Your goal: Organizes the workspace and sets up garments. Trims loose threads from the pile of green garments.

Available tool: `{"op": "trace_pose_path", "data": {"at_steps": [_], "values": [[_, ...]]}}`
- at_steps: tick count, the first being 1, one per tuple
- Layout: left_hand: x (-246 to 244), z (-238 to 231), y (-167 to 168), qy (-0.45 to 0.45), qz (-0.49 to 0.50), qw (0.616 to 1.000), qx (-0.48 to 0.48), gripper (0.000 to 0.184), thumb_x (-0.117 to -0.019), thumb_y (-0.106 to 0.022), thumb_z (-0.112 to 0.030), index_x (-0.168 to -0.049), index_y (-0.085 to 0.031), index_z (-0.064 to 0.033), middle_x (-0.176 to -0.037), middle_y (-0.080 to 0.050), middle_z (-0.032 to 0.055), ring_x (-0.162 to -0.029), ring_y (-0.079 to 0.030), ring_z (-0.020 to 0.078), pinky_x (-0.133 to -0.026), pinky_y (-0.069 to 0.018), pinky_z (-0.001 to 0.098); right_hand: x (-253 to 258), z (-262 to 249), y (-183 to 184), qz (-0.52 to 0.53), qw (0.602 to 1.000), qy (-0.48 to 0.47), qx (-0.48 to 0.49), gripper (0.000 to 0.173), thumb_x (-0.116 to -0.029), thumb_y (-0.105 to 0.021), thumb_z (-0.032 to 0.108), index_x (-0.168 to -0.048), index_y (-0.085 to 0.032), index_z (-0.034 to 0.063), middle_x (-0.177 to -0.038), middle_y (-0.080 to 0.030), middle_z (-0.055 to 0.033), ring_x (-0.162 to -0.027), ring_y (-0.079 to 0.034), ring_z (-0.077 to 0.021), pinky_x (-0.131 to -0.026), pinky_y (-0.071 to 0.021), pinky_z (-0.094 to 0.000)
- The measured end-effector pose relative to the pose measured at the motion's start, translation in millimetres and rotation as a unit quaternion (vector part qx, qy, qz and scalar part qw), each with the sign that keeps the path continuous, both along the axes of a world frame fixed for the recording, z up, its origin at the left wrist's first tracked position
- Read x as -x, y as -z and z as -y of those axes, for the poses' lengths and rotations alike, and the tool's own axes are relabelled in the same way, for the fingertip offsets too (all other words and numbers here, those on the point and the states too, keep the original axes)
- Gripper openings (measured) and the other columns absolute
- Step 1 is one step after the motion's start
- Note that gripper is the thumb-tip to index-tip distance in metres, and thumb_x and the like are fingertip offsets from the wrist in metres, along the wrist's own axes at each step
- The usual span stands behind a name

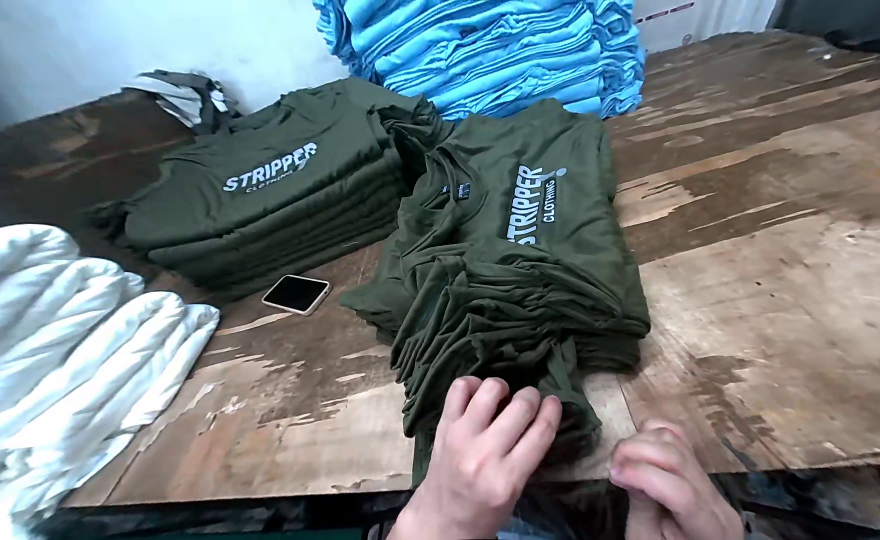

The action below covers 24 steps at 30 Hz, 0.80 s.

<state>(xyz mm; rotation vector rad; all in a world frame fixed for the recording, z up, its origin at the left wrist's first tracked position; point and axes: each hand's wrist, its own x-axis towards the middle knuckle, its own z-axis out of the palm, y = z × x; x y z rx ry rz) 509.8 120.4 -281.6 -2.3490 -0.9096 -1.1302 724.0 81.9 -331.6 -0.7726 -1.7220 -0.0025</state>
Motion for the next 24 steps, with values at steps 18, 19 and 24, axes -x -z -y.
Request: {"op": "trace_pose_path", "data": {"at_steps": [18, 19, 24], "values": [[9.0, -9.8, -7.1, 0.004, 0.113, 0.975, 0.194, 0.008, -0.0826, -0.078, -0.025, -0.078, -0.074, -0.0194, -0.075, -0.064, -0.0074, -0.077, -0.063, 0.0063, -0.076, -0.0534, 0.0281, -2.8, -25.3, -10.1, 0.001, 0.99, 0.08, 0.117, 0.02, -0.0986, -0.064, 0.041, -0.09, -0.077, 0.0282, -0.099, -0.067, 0.0058, -0.1, -0.06, -0.0095, -0.092, -0.047, -0.0345], [12.3, -7.7, -7.6, 0.007, 0.117, 0.973, 0.2, 0.01, -0.0814, -0.078, -0.024, -0.075, -0.073, -0.0193, -0.074, -0.063, -0.0078, -0.077, -0.063, 0.0059, -0.077, -0.0528, 0.0274, -4.0, -23.1, -7.7, -0.021, 0.99, 0.077, 0.114, 0.02, -0.0994, -0.064, 0.042, -0.09, -0.076, 0.0286, -0.099, -0.066, 0.0059, -0.099, -0.06, -0.0077, -0.091, -0.0471, -0.032], [10.0, -0.5, -12.4, 0.003, 0.085, 0.96, 0.265, 0.018, -0.0845, -0.077, -0.033, -0.098, -0.074, -0.0212, -0.091, -0.067, -0.0049, -0.086, -0.065, 0.0098, -0.08, -0.0556, 0.0351, -4.3, -19.3, -2.1, -0.102, 0.981, 0.087, 0.142, 0.018, -0.0978, -0.067, 0.035, -0.088, -0.076, 0.0229, -0.103, -0.066, 0.0023, -0.102, -0.061, -0.0063, -0.088, -0.0525, -0.0226]]}}
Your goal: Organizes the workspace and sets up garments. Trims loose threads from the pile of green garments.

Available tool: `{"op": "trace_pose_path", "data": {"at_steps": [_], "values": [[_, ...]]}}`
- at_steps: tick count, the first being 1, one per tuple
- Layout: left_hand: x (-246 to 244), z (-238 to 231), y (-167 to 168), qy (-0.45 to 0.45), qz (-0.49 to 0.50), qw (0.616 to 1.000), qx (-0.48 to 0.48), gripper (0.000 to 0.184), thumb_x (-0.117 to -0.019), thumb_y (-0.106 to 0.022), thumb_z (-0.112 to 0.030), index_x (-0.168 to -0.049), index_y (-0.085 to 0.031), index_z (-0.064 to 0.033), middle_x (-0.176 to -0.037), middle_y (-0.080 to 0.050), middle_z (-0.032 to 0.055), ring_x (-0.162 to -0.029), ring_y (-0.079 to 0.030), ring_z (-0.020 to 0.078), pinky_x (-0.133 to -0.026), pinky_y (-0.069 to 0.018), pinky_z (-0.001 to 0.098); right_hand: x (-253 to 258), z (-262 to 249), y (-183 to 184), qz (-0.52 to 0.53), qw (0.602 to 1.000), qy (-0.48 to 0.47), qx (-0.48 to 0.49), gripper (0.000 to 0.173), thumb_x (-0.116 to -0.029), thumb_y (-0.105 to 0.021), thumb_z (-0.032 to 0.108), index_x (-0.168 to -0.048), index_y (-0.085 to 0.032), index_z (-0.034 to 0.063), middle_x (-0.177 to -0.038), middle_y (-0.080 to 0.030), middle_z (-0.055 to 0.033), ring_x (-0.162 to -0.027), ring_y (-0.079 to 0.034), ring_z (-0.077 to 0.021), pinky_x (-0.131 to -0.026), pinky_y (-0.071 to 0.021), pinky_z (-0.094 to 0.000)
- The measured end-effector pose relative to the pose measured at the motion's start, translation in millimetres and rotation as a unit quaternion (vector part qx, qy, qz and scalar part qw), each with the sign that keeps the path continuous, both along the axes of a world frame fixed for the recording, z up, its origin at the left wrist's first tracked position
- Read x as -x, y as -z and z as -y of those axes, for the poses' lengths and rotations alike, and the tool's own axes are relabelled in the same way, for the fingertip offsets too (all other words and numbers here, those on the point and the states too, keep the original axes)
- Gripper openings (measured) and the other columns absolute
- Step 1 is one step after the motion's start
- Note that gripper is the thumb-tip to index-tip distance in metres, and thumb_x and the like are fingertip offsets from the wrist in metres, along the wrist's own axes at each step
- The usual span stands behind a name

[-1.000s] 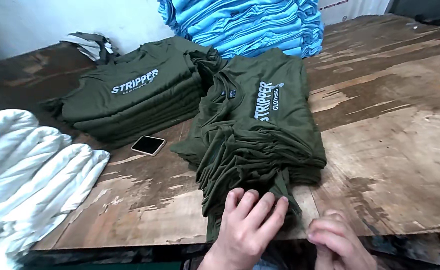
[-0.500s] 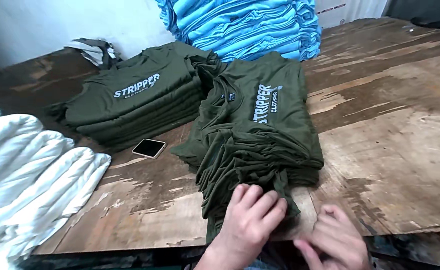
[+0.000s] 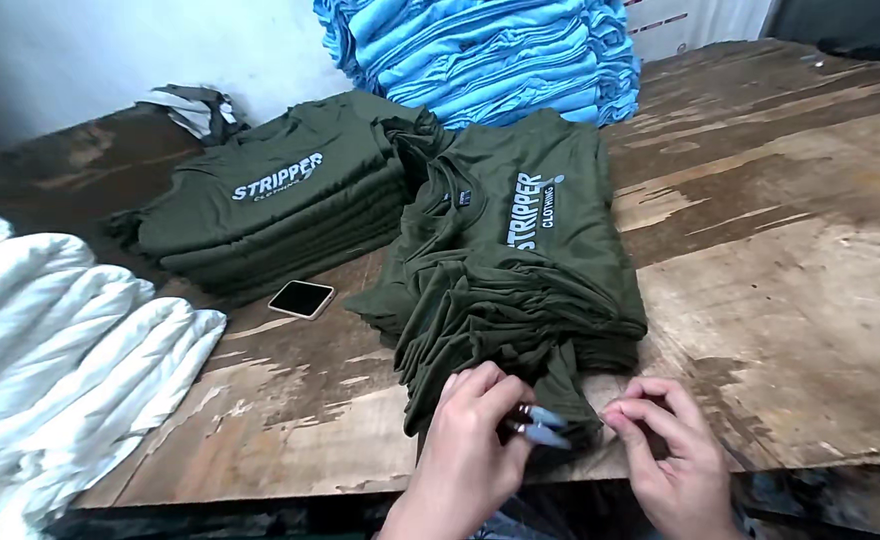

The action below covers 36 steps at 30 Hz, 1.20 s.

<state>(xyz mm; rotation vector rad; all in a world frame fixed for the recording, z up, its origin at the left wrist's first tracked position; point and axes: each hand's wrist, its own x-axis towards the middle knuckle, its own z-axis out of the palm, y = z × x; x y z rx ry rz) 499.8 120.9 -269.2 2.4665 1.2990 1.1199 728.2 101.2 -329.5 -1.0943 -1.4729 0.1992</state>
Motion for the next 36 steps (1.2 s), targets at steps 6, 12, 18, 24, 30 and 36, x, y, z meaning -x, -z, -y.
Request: {"op": "trace_pose_path", "data": {"at_steps": [6, 12, 18, 24, 30, 36], "values": [[-29.6, 4.7, -14.5, -0.014, -0.109, 0.992, -0.057, 0.019, -0.0986, -0.063, -0.028, -0.108, -0.078, -0.0199, -0.098, -0.072, -0.0002, -0.092, -0.068, 0.0193, -0.079, -0.057, 0.0383, 6.8, -0.1, -2.5, 0.038, 0.996, 0.054, -0.06, 0.013, -0.0948, -0.069, 0.032, -0.091, -0.075, 0.022, -0.103, -0.064, 0.0014, -0.102, -0.06, -0.0065, -0.089, -0.051, -0.022], [-32.5, 6.8, -11.6, -0.033, -0.11, 0.989, -0.094, 0.017, -0.098, -0.062, -0.024, -0.103, -0.077, -0.0216, -0.096, -0.072, -0.0037, -0.087, -0.066, 0.017, -0.072, -0.0513, 0.0362, 7.3, 2.0, 2.8, 0.05, 0.994, 0.059, -0.076, 0.012, -0.0951, -0.067, 0.032, -0.091, -0.073, 0.0225, -0.104, -0.063, 0.0028, -0.103, -0.059, -0.0061, -0.091, -0.0488, -0.0233], [-38.1, 13.7, 3.3, -0.034, -0.111, 0.984, -0.136, 0.015, -0.0972, -0.064, -0.022, -0.102, -0.078, -0.02, -0.095, -0.073, -0.0018, -0.081, -0.065, 0.0189, -0.068, -0.0497, 0.0355, 5.0, 6.9, 8.6, 0.064, 0.992, 0.061, -0.086, 0.012, -0.0955, -0.068, 0.035, -0.092, -0.073, 0.0241, -0.102, -0.061, 0.0045, -0.102, -0.057, -0.0049, -0.091, -0.047, -0.0224], [-27.9, 9.8, 4.6, 0.003, -0.122, 0.985, -0.125, 0.016, -0.099, -0.062, -0.021, -0.102, -0.077, -0.0202, -0.094, -0.072, -0.0031, -0.081, -0.065, 0.0178, -0.068, -0.0491, 0.0351, -7.2, 12.1, 11.8, 0.114, 0.988, 0.017, -0.107, 0.011, -0.0956, -0.068, 0.038, -0.094, -0.072, 0.027, -0.1, -0.062, 0.0074, -0.102, -0.058, -0.0072, -0.095, -0.0447, -0.0309], [-30.7, 15.0, 6.2, 0.018, -0.136, 0.971, -0.197, 0.017, -0.097, -0.061, -0.013, -0.1, -0.077, -0.0197, -0.093, -0.071, -0.0036, -0.079, -0.059, 0.0162, -0.069, -0.0426, 0.0337, -3.9, 10.5, 8.4, 0.107, 0.986, 0.026, -0.126, 0.01, -0.0944, -0.069, 0.036, -0.093, -0.072, 0.0266, -0.099, -0.061, 0.008, -0.102, -0.058, -0.0066, -0.098, -0.0432, -0.0308], [-21.7, -1.9, 8.4, -0.015, -0.112, 0.992, -0.064, 0.018, -0.0891, -0.07, -0.016, -0.106, -0.073, -0.0125, -0.093, -0.069, 0.0069, -0.082, -0.07, 0.0262, -0.067, -0.0582, 0.0458, -6.9, 22.4, 9.1, 0.229, 0.957, -0.084, -0.156, 0.025, -0.0988, -0.058, 0.045, -0.084, -0.063, 0.0254, -0.099, -0.066, 0.0074, -0.105, -0.058, -0.0098, -0.112, -0.0317, -0.0339]]}}
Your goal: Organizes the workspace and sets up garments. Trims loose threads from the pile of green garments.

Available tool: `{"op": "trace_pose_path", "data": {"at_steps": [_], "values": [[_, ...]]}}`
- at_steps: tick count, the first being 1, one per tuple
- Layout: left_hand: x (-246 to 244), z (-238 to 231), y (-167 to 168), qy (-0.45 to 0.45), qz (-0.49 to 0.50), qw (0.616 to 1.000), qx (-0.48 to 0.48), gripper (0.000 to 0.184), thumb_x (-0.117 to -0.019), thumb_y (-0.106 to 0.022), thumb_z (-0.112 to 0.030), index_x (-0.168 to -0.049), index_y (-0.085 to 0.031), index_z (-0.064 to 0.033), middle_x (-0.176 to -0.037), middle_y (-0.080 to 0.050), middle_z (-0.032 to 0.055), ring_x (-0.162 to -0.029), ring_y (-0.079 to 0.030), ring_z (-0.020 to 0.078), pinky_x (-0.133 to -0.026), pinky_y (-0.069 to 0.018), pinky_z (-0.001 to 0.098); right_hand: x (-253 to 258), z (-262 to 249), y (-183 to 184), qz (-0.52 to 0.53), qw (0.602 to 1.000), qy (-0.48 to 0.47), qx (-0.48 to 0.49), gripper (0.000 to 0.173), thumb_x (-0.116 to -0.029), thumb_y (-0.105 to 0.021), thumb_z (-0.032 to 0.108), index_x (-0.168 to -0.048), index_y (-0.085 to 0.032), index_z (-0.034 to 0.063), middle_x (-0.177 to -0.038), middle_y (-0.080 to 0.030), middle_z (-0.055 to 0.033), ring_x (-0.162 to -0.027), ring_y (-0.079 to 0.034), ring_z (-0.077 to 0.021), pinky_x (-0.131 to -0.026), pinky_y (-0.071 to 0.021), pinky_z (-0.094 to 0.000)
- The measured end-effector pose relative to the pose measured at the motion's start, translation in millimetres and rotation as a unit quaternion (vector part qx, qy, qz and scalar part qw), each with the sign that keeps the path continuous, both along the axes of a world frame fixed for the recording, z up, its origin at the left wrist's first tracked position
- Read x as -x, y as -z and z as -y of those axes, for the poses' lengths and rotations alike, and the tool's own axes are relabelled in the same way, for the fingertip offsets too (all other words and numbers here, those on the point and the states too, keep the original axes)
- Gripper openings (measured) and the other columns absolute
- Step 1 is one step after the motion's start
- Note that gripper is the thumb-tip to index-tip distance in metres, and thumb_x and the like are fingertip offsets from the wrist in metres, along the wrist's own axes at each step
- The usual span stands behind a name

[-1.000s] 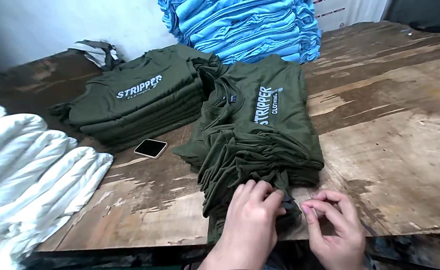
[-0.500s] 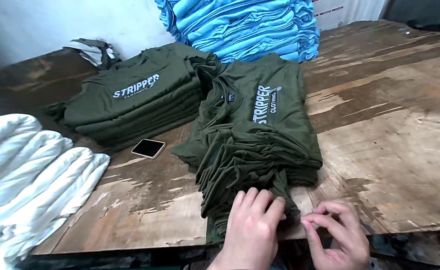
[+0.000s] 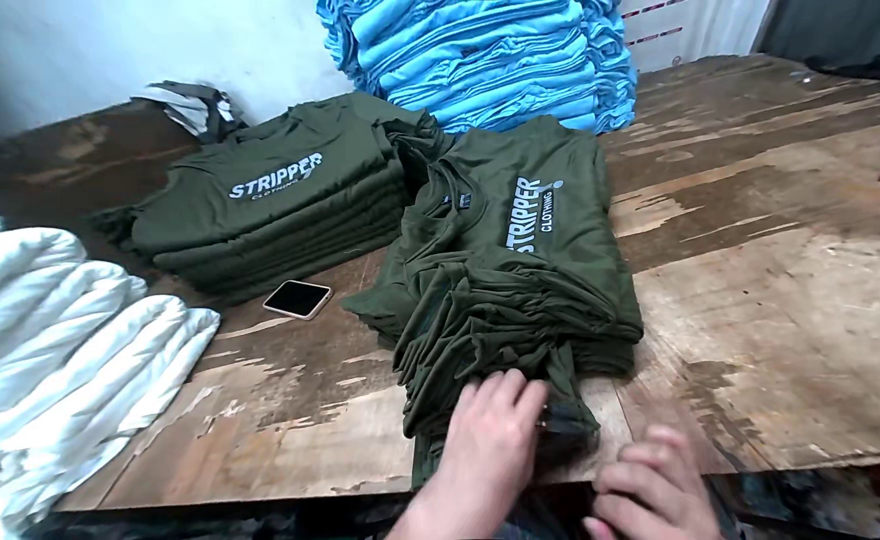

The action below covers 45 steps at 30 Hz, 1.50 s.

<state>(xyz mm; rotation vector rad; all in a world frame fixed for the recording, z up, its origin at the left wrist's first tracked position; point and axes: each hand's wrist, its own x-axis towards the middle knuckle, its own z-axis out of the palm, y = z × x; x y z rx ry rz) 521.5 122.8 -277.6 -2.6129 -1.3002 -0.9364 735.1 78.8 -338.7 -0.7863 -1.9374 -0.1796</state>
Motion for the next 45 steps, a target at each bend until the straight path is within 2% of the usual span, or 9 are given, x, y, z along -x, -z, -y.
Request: {"op": "trace_pose_path", "data": {"at_steps": [3, 8, 13, 15, 23, 28, 35, 41, 45], "values": [[25.6, -29.7, -13.0, 0.02, 0.108, 0.994, 0.026, 0.027, -0.0878, -0.06, -0.004, -0.109, -0.073, -0.0127, -0.098, -0.074, 0.0005, -0.081, -0.072, 0.0129, -0.069, -0.0628, 0.0362, 27.3, -6.2, 5.1, 0.079, 0.995, 0.066, 0.018, 0.023, -0.0996, -0.061, 0.042, -0.117, -0.07, 0.0291, -0.122, -0.067, 0.0014, -0.115, -0.06, -0.0169, -0.104, -0.0434, -0.0355], [68.2, -63.8, -34.6, 0.021, 0.149, 0.986, -0.069, 0.021, -0.0819, -0.063, -0.007, -0.087, -0.08, -0.0183, -0.072, -0.06, -0.0099, -0.066, -0.056, -0.0017, -0.059, -0.0484, 0.0176, -0.8, -7.2, -32.4, 0.101, 0.959, -0.177, 0.197, 0.018, -0.0943, -0.063, -0.001, -0.093, -0.077, 0.0112, -0.093, -0.072, -0.0052, -0.09, -0.068, -0.0196, -0.08, -0.0577, -0.0302], [40.5, -36.8, -25.4, -0.1, 0.075, 0.992, -0.026, 0.023, -0.0806, -0.066, -0.046, -0.086, -0.078, -0.0265, -0.074, -0.06, -0.01, -0.066, -0.06, 0.006, -0.056, -0.0522, 0.0332, -32.0, 19.6, -71.0, 0.33, 0.835, -0.079, 0.433, 0.025, -0.0963, -0.07, 0.033, -0.103, -0.076, 0.009, -0.084, -0.074, -0.0128, -0.078, -0.073, -0.0344, -0.07, -0.0579, -0.0576], [23.7, -29.1, -21.7, -0.143, 0.057, 0.988, -0.008, 0.016, -0.0811, -0.069, -0.026, -0.094, -0.071, -0.0172, -0.082, -0.062, -0.0009, -0.072, -0.065, 0.0169, -0.059, -0.0561, 0.0411, -24.4, 19.0, -76.1, 0.286, 0.878, -0.018, 0.384, 0.03, -0.0967, -0.068, 0.039, -0.098, -0.077, 0.0106, -0.073, -0.072, -0.0113, -0.066, -0.072, -0.0323, -0.058, -0.0564, -0.0562], [-1.8, -57.9, -52.2, -0.27, 0.051, 0.959, -0.074, 0.032, -0.0791, -0.071, 0.009, -0.108, -0.066, -0.0042, -0.086, -0.066, 0.0145, -0.08, -0.068, 0.0353, -0.066, -0.0548, 0.0521, 51.1, -34.4, -38.6, 0.062, 0.944, -0.149, 0.288, 0.025, -0.0803, -0.056, 0.0, -0.1, -0.069, 0.0088, -0.114, -0.067, -0.0093, -0.103, -0.068, -0.0209, -0.083, -0.0605, -0.0359], [57.1, -90.3, 32.5, -0.004, 0.065, 0.926, -0.373, 0.009, -0.0977, -0.058, -0.012, -0.094, -0.064, -0.0068, -0.071, -0.057, 0.0092, -0.062, -0.057, 0.0253, -0.058, -0.048, 0.0381, 32.5, -31.4, -14.3, 0.066, 0.937, -0.177, 0.293, 0.021, -0.0816, -0.059, -0.001, -0.09, -0.074, 0.0112, -0.119, -0.065, -0.009, -0.112, -0.062, -0.0214, -0.097, -0.0534, -0.0328], [100.3, -36.0, 51.7, 0.037, 0.024, 0.994, -0.096, 0.027, -0.0947, -0.068, -0.045, -0.107, -0.077, -0.0222, -0.1, -0.078, -0.0016, -0.086, -0.074, 0.0126, -0.072, -0.0616, 0.0361, 28.9, -28.7, -33.1, 0.07, 0.91, -0.16, 0.377, 0.025, -0.0841, -0.06, 0.0, -0.103, -0.071, 0.0104, -0.125, -0.063, -0.0092, -0.117, -0.061, -0.0228, -0.098, -0.0545, -0.0362], [97.8, -40.4, 38.5, 0.009, 0.049, 0.999, -0.009, 0.014, -0.091, -0.06, -0.016, -0.092, -0.074, -0.0179, -0.097, -0.074, -0.0024, -0.085, -0.071, 0.0112, -0.074, -0.0605, 0.0349, 64.1, -37.2, -47.5, 0.06, 0.936, 0.009, 0.348, 0.038, -0.0933, -0.063, 0.022, -0.13, -0.068, 0.0177, -0.115, -0.066, -0.0103, -0.083, -0.07, -0.0201, -0.071, -0.0616, -0.0383], [101.0, -32.8, 7.3, 0.048, 0.112, 0.991, 0.057, 0.015, -0.099, -0.056, -0.019, -0.095, -0.07, -0.0148, -0.095, -0.07, -0.0039, -0.086, -0.066, 0.0051, -0.077, -0.0583, 0.0265, 94.3, -61.5, -54.4, 0.051, 0.974, 0.142, 0.168, 0.042, -0.084, -0.074, 0.055, -0.101, -0.078, 0.0173, -0.112, -0.068, -0.0144, -0.097, -0.069, -0.0297, -0.08, -0.0592, -0.047]]}}
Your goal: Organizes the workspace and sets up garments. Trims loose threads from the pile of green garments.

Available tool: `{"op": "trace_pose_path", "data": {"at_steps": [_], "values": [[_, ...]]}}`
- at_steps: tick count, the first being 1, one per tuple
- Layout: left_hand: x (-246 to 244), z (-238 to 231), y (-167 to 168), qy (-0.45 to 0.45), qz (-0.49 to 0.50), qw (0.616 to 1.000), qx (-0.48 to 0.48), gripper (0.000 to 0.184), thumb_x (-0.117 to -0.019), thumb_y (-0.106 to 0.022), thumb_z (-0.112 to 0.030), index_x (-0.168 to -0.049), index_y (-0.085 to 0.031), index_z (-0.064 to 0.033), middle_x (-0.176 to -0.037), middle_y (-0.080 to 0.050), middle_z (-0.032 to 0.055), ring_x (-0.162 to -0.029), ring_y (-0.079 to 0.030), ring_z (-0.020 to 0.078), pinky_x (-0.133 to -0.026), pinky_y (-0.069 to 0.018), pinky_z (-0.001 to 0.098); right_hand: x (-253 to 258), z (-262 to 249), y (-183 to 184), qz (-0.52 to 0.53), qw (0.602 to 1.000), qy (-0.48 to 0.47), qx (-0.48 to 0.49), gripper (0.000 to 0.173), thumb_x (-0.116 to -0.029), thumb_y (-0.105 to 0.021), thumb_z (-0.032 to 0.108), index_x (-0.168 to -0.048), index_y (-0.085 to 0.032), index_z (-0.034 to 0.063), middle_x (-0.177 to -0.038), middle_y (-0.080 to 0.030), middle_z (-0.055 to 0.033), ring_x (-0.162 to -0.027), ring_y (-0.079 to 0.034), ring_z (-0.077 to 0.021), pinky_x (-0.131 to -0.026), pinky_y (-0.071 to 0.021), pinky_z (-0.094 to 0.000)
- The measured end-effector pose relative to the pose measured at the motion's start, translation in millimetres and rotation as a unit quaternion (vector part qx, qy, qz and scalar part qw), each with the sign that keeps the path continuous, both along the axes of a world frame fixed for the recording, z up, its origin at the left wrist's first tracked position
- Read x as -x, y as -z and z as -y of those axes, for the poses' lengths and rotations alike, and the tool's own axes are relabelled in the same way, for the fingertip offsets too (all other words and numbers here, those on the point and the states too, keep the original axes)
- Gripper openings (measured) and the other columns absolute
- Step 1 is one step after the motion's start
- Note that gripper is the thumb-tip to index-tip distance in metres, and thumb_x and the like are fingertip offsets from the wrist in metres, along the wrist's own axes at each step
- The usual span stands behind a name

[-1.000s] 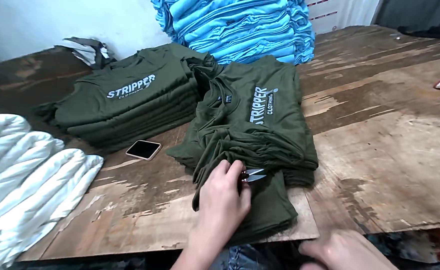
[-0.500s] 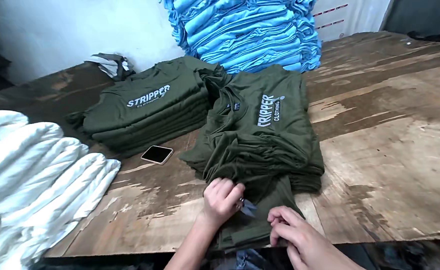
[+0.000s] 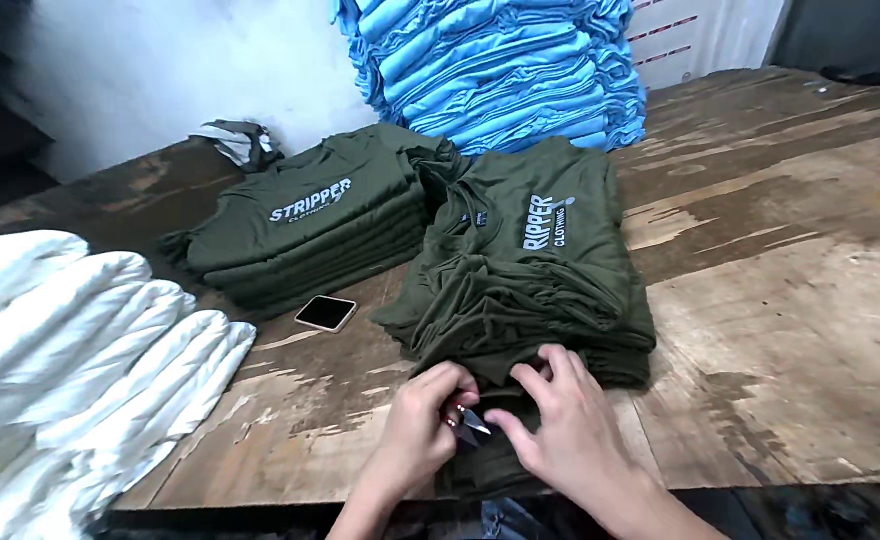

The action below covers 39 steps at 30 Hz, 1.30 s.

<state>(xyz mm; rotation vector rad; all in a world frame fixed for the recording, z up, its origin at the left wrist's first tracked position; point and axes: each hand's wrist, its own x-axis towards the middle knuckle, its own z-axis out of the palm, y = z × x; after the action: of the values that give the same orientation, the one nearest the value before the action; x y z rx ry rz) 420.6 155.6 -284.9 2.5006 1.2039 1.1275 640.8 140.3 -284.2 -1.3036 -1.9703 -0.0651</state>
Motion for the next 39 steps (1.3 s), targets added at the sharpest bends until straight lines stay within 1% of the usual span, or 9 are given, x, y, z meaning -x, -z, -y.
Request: {"op": "trace_pose_path", "data": {"at_steps": [3, 6, 11, 16, 20, 25, 29, 34, 39], "values": [[4.6, 7.7, -25.8, 0.049, 0.016, 0.999, 0.013, 0.016, -0.1011, -0.055, -0.02, -0.095, -0.068, -0.0145, -0.095, -0.068, -0.0042, -0.086, -0.064, 0.0039, -0.076, -0.0562, 0.0223, 3.0, -28.8, -6.7, 0.005, 0.993, 0.083, -0.087, 0.024, -0.055, -0.086, 0.021, -0.067, -0.068, 0.0108, -0.09, -0.067, -0.0105, -0.082, -0.068, -0.0299, -0.066, -0.0555, -0.0492], [13.1, 11.8, -28.7, 0.102, 0.021, 0.994, 0.031, 0.02, -0.1049, -0.053, -0.023, -0.096, -0.066, -0.0109, -0.097, -0.068, -0.0002, -0.09, -0.065, 0.0065, -0.08, -0.0561, 0.0234, -35.9, -27.4, -20.3, -0.029, 0.996, 0.063, -0.051, 0.035, -0.0585, -0.085, 0.001, -0.09, -0.07, 0.0064, -0.101, -0.067, -0.0142, -0.084, -0.07, -0.033, -0.064, -0.0605, -0.051], [-2.7, 17.5, 6.3, 0.019, -0.048, 0.997, 0.051, 0.018, -0.0918, -0.062, -0.023, -0.101, -0.075, -0.0138, -0.09, -0.073, -0.0007, -0.082, -0.069, 0.0088, -0.076, -0.0596, 0.0297, -106.3, 18.1, 17.7, 0.002, 0.976, -0.202, -0.082, 0.014, -0.0967, -0.061, 0.011, -0.095, -0.074, 0.0146, -0.084, -0.068, -0.0044, -0.083, -0.067, -0.0188, -0.073, -0.0574, -0.0305], [-53.3, 14.8, -0.4, -0.195, -0.003, 0.981, -0.007, 0.046, -0.0791, -0.079, -0.054, -0.094, -0.077, -0.011, -0.078, -0.069, -0.0003, -0.067, -0.065, 0.0119, -0.063, -0.0581, 0.0341, -126.4, 43.1, 2.5, 0.054, 0.967, -0.237, 0.073, 0.021, -0.0981, -0.068, 0.032, -0.09, -0.076, 0.0142, -0.075, -0.07, -0.0022, -0.068, -0.069, -0.0162, -0.06, -0.0581, -0.0363], [-93.7, -0.9, -20.4, -0.301, 0.042, 0.946, -0.111, 0.028, -0.0692, -0.08, -0.012, -0.09, -0.062, -0.0079, -0.07, -0.062, 0.0008, -0.061, -0.063, 0.0166, -0.056, -0.0546, 0.0383, -83.6, 21.1, 9.8, 0.03, 0.991, -0.083, -0.096, 0.034, -0.0979, -0.062, 0.049, -0.103, -0.078, 0.0193, -0.087, -0.07, -0.0029, -0.079, -0.067, -0.0194, -0.065, -0.0559, -0.0355], [-99.1, -6.4, -0.8, -0.169, -0.007, 0.974, -0.149, 0.01, -0.0768, -0.068, -0.004, -0.083, -0.069, -0.0124, -0.076, -0.064, 0.0018, -0.071, -0.066, 0.0199, -0.064, -0.0569, 0.0395, -86.4, 5.2, 25.8, -0.028, 0.984, -0.135, -0.116, 0.015, -0.0997, -0.062, 0.027, -0.096, -0.077, 0.0266, -0.091, -0.068, 0.0004, -0.089, -0.063, -0.0164, -0.079, -0.053, -0.0343], [-86.8, 25.0, 15.1, -0.117, 0.018, 0.992, -0.046, 0.033, -0.0932, -0.071, -0.035, -0.123, -0.074, -0.0205, -0.106, -0.069, 0.0035, -0.098, -0.066, 0.0204, -0.085, -0.0552, 0.043, -127.1, 27.3, 15.6, -0.069, 0.965, -0.254, 0.01, 0.013, -0.0969, -0.07, 0.037, -0.092, -0.078, 0.028, -0.089, -0.066, 0.0027, -0.095, -0.059, -0.0135, -0.087, -0.0474, -0.0328], [-99.4, 33.3, 34.7, -0.163, 0.08, 0.974, -0.133, 0.02, -0.0977, -0.067, -0.03, -0.11, -0.08, -0.0218, -0.105, -0.075, -0.0018, -0.092, -0.067, 0.0135, -0.08, -0.0535, 0.0338, -137.6, 38.6, 12.4, -0.017, 0.946, -0.302, 0.114, 0.038, -0.0961, -0.066, 0.052, -0.08, -0.078, 0.0205, -0.098, -0.071, -0.004, -0.101, -0.062, -0.0211, -0.091, -0.0461, -0.041], [-109.8, 34.6, 36.7, -0.161, 0.077, 0.975, -0.129, 0.018, -0.097, -0.067, -0.029, -0.107, -0.08, -0.0235, -0.104, -0.075, -0.0038, -0.09, -0.066, 0.0133, -0.077, -0.0516, 0.0342, -132.3, 34.8, 24.2, -0.023, 0.966, -0.247, 0.07, 0.042, -0.0925, -0.065, 0.064, -0.089, -0.078, 0.0237, -0.099, -0.071, 0.0003, -0.1, -0.063, -0.017, -0.092, -0.0485, -0.0384]]}}
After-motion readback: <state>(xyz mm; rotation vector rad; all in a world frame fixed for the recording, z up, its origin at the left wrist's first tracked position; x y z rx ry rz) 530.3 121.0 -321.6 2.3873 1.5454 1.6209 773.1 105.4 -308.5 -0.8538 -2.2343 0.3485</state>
